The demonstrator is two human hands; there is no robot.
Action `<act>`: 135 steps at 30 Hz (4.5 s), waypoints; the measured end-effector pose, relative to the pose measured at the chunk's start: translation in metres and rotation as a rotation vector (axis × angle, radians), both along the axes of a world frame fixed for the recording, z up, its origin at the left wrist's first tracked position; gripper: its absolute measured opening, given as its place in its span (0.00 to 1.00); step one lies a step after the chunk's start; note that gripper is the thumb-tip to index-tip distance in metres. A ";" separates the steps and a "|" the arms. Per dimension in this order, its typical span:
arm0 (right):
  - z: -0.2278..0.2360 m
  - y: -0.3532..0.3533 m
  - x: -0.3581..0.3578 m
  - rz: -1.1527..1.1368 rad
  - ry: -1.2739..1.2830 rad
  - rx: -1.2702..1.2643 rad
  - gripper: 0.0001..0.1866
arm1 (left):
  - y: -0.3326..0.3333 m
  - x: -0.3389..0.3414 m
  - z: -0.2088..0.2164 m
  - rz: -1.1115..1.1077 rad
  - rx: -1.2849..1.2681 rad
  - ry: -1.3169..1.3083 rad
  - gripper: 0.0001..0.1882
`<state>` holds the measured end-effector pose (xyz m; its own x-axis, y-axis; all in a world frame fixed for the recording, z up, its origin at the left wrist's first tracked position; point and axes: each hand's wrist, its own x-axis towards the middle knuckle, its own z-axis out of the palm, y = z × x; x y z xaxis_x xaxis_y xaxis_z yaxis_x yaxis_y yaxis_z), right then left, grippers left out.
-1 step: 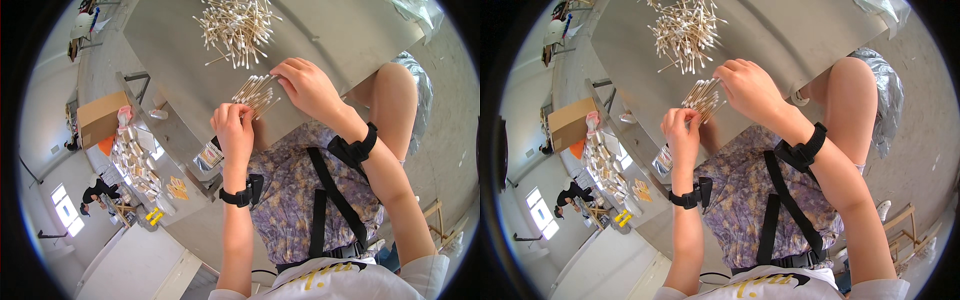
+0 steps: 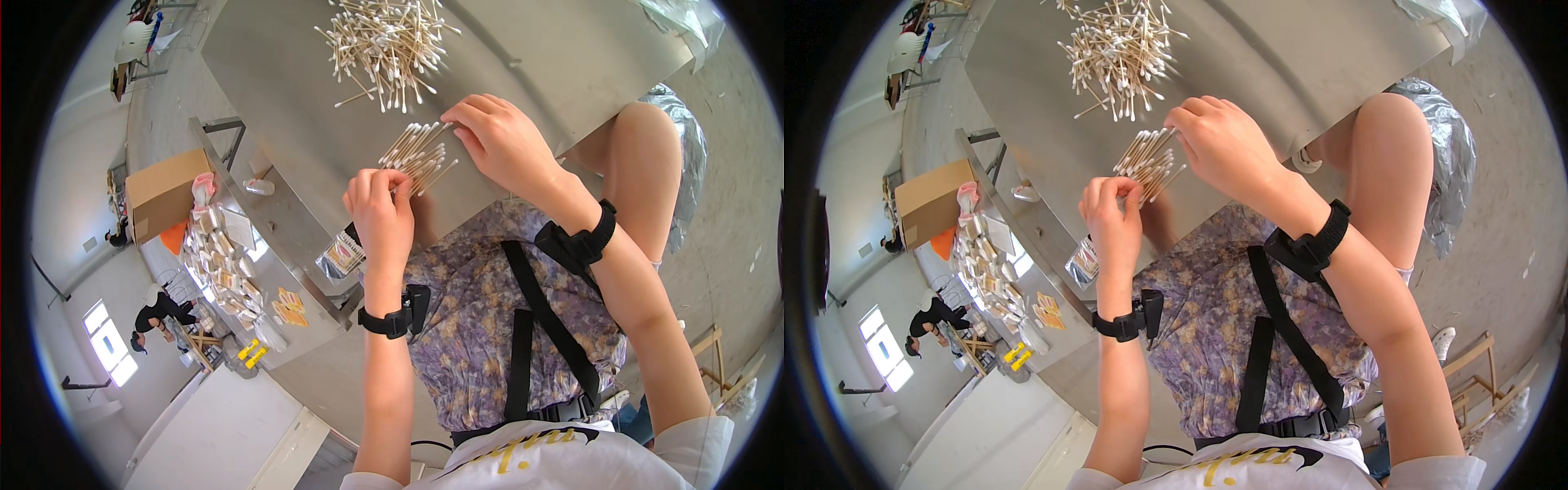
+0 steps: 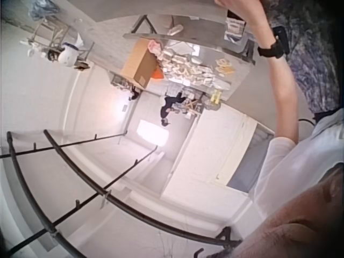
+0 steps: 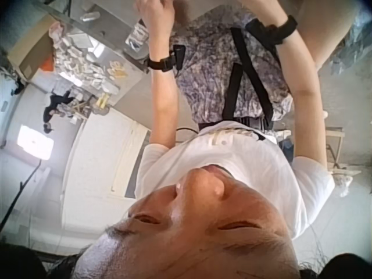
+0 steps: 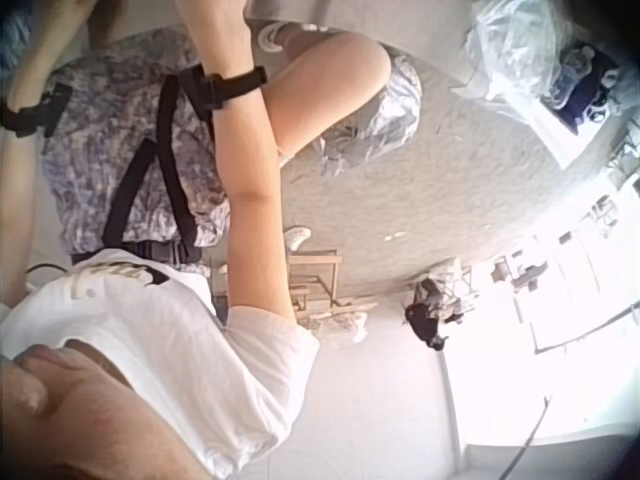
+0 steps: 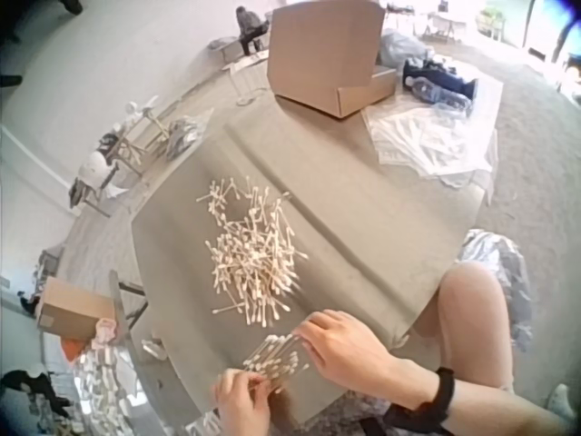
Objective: Organizing and bundling cotton swabs on a metal table surface and placing them into a small package.
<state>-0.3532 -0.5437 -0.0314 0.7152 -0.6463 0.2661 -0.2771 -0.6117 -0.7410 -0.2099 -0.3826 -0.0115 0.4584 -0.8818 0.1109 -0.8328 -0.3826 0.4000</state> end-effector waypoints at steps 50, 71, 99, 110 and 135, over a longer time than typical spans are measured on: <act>0.006 -0.002 0.002 0.024 -0.016 0.034 0.06 | -0.034 0.025 -0.004 0.086 -0.044 0.063 0.06; 0.000 0.008 0.005 0.033 -0.018 0.017 0.07 | -0.034 0.027 -0.008 0.113 0.017 0.092 0.05; 0.003 0.007 0.006 0.069 -0.009 0.005 0.07 | -0.016 0.024 0.011 0.194 -0.087 0.323 0.06; 0.002 0.008 0.005 0.060 -0.006 -0.002 0.08 | -0.021 0.023 -0.005 0.156 0.004 0.262 0.04; 0.001 0.012 0.009 0.100 -0.017 0.124 0.09 | -0.007 0.032 0.009 0.289 -0.184 0.359 0.08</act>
<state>-0.3445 -0.5321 -0.0306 0.7735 -0.6010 0.2014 -0.2059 -0.5388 -0.8169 -0.1779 -0.3891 -0.0021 0.7188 -0.6938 0.0436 -0.5008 -0.4732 0.7247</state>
